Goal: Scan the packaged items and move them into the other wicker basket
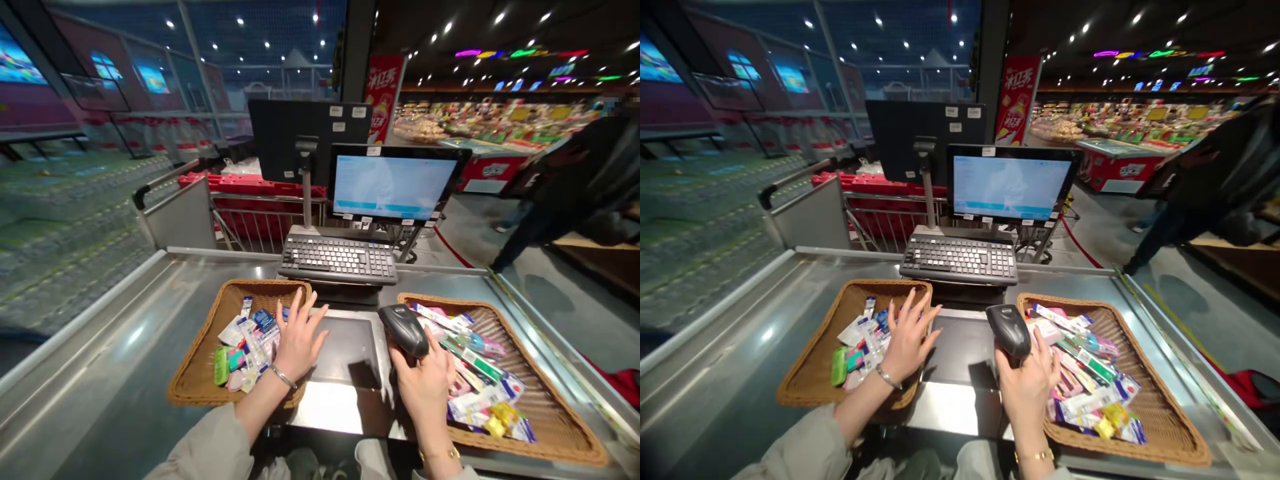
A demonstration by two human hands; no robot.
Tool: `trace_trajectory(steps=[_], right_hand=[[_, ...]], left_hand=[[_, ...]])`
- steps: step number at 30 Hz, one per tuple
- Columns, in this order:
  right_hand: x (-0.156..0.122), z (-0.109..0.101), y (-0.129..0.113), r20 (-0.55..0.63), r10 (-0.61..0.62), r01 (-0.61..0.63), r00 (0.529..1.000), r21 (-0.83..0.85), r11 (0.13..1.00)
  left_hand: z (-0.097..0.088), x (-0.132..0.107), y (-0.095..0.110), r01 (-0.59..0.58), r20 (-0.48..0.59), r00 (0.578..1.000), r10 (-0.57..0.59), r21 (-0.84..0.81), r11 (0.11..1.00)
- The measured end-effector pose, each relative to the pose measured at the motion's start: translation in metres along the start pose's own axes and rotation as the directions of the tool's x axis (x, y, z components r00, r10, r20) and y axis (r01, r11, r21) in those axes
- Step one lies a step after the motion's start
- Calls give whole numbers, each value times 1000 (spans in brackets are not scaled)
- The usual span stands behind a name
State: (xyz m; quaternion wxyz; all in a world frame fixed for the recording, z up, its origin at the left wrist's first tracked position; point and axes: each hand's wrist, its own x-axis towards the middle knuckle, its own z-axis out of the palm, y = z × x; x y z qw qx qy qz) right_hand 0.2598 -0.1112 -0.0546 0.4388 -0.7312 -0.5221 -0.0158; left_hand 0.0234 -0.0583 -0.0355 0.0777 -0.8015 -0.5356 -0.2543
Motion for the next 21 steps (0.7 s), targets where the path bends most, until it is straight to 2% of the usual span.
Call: trace_trajectory(steps=[6,10,15,21], right_hand=[[-11,21,-29,142,-112,114,983,-3,993],[-18,35,-44,194,-125,126,973,10,992],[-25,46,-55,256,-122,130,959,-13,991],[-32,52,-66,297,-159,180,942,-45,983]], left_hand=[[-13,-36,-76,166,33,985,-171,128,978],[-12,-51,-113,236,61,965,-254,207,949],[-6,-61,-143,250,116,950,-290,274,929],[0,-70,-162,230,175,943,-282,270,935]])
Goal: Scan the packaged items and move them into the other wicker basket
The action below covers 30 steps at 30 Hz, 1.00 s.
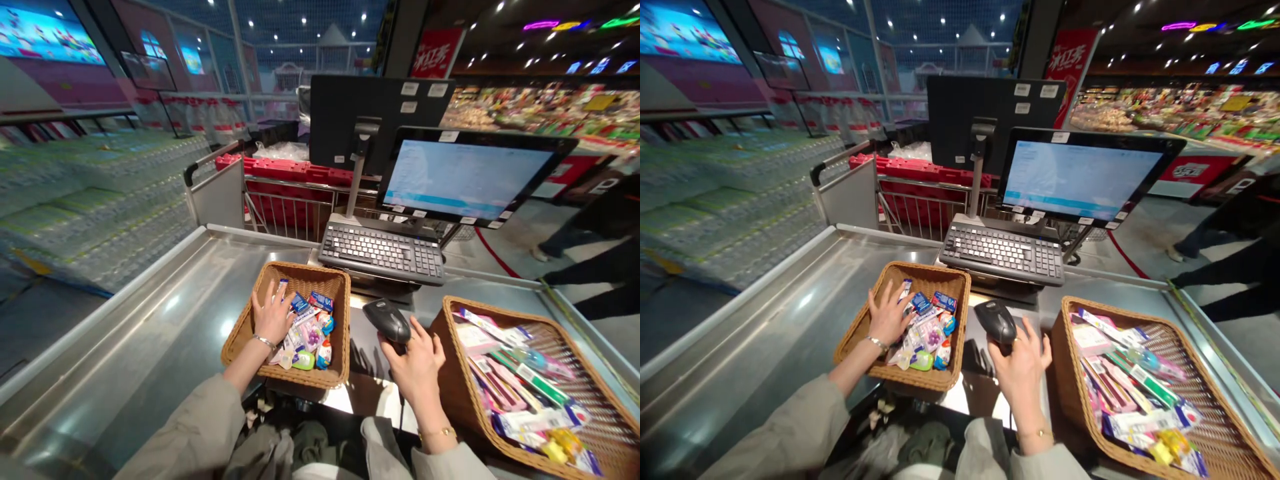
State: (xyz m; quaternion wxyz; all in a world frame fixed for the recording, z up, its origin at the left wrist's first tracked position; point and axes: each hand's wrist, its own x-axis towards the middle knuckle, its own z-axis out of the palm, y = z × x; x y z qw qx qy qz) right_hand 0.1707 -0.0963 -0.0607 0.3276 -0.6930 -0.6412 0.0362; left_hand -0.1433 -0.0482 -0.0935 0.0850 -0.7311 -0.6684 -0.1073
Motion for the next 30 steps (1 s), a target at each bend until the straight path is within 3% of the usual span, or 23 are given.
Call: trace_trajectory(steps=[12,18,30], right_hand=[[9,5,-17,44,31,-33,999,54,998],[12,6,-16,63,35,-38,997,47,998],[9,7,-2,30,-4,3,1000,34,999]], left_hand=[[20,5,-28,-222,231,951,207,41,974],[25,15,-40,-208,275,945,177,91,974],[37,33,-53,-186,490,859,152,21,982]])
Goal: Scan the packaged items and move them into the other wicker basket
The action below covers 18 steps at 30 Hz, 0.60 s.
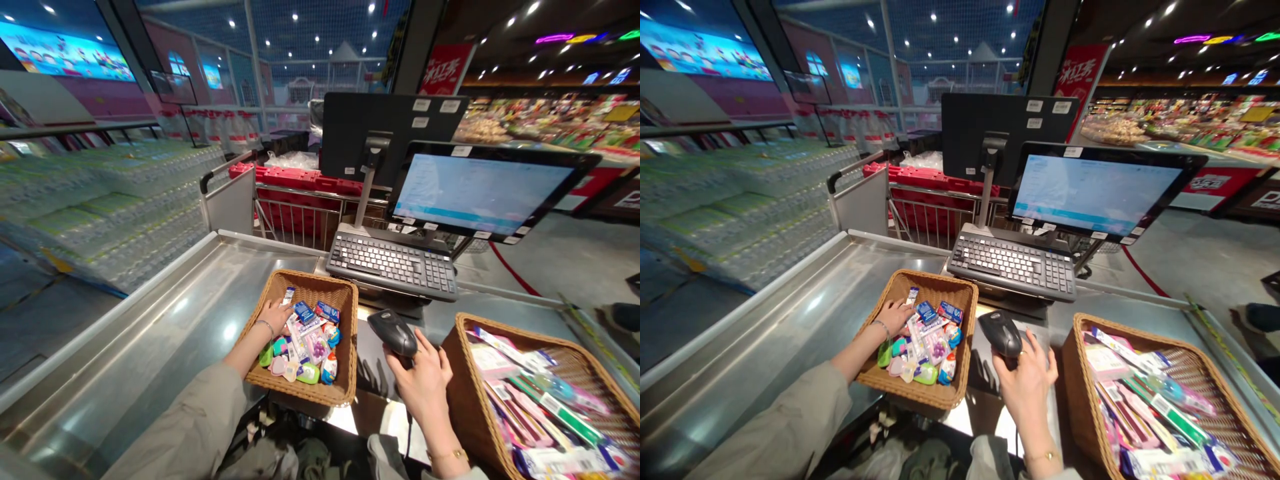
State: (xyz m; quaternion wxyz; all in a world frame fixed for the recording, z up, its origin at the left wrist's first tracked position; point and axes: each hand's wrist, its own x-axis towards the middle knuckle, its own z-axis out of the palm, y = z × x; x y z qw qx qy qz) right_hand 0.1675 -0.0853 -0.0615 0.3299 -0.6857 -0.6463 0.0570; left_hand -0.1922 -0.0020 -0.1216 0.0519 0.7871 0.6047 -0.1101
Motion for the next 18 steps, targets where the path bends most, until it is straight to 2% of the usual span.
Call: trace_trajectory(steps=[11,18], right_hand=[[-7,-2,5,23,10,-10,1000,-3,1000],[-10,-7,8,1,19,-19,1000,-1,1000]], left_hand=[[-3,3,1,-7,104,994,10,-31,999],[-5,7,0,-12,130,992,7,33,999]])
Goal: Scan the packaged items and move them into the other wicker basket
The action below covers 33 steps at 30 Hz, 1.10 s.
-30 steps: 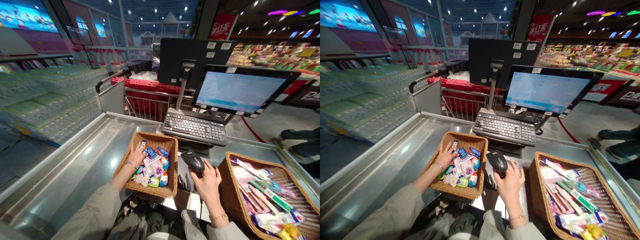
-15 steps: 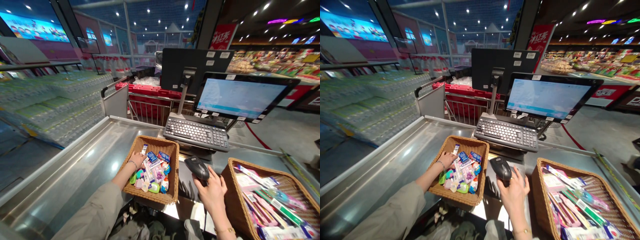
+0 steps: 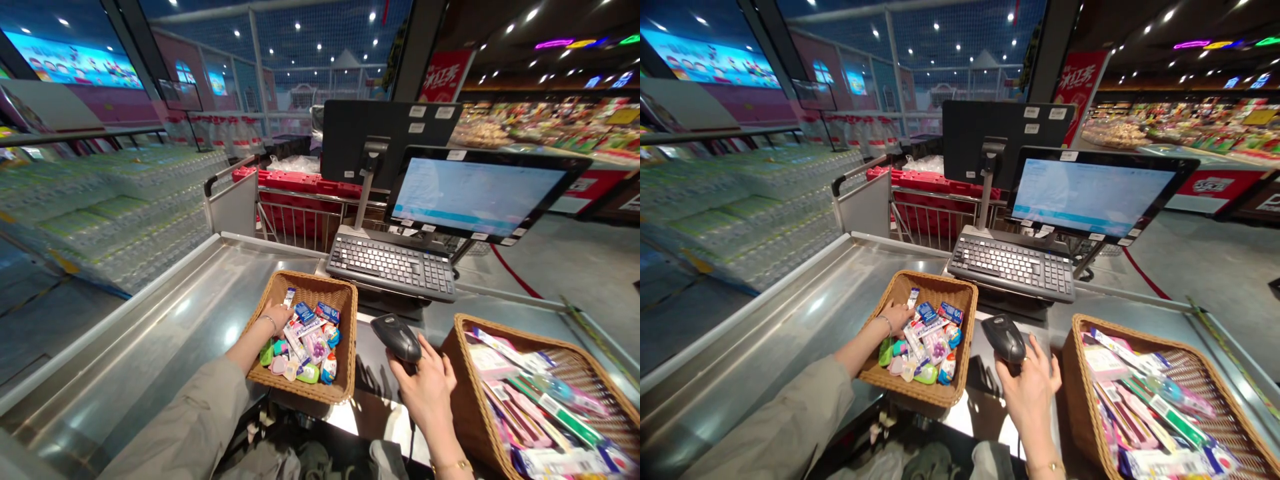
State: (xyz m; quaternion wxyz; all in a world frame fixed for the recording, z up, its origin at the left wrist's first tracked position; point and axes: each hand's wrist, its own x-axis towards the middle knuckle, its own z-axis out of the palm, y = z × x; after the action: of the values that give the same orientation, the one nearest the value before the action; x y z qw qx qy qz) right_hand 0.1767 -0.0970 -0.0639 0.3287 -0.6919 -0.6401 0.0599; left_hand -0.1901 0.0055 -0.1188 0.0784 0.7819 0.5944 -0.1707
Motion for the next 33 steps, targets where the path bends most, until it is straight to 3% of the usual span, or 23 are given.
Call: trace_trajectory(steps=[9,19,33], right_hand=[[-3,1,5,-21,14,-13,1000,25,1000],[0,0,0,-18,-7,8,1000,30,1000],[-2,1,3,-5,-2,2,1000,58,998]], left_hand=[[-2,-8,-7,-73,-20,997,74,32,997],[-13,-33,7,-121,-115,986,118,-13,993],[11,-42,15,-121,-126,985,119,-6,993]])
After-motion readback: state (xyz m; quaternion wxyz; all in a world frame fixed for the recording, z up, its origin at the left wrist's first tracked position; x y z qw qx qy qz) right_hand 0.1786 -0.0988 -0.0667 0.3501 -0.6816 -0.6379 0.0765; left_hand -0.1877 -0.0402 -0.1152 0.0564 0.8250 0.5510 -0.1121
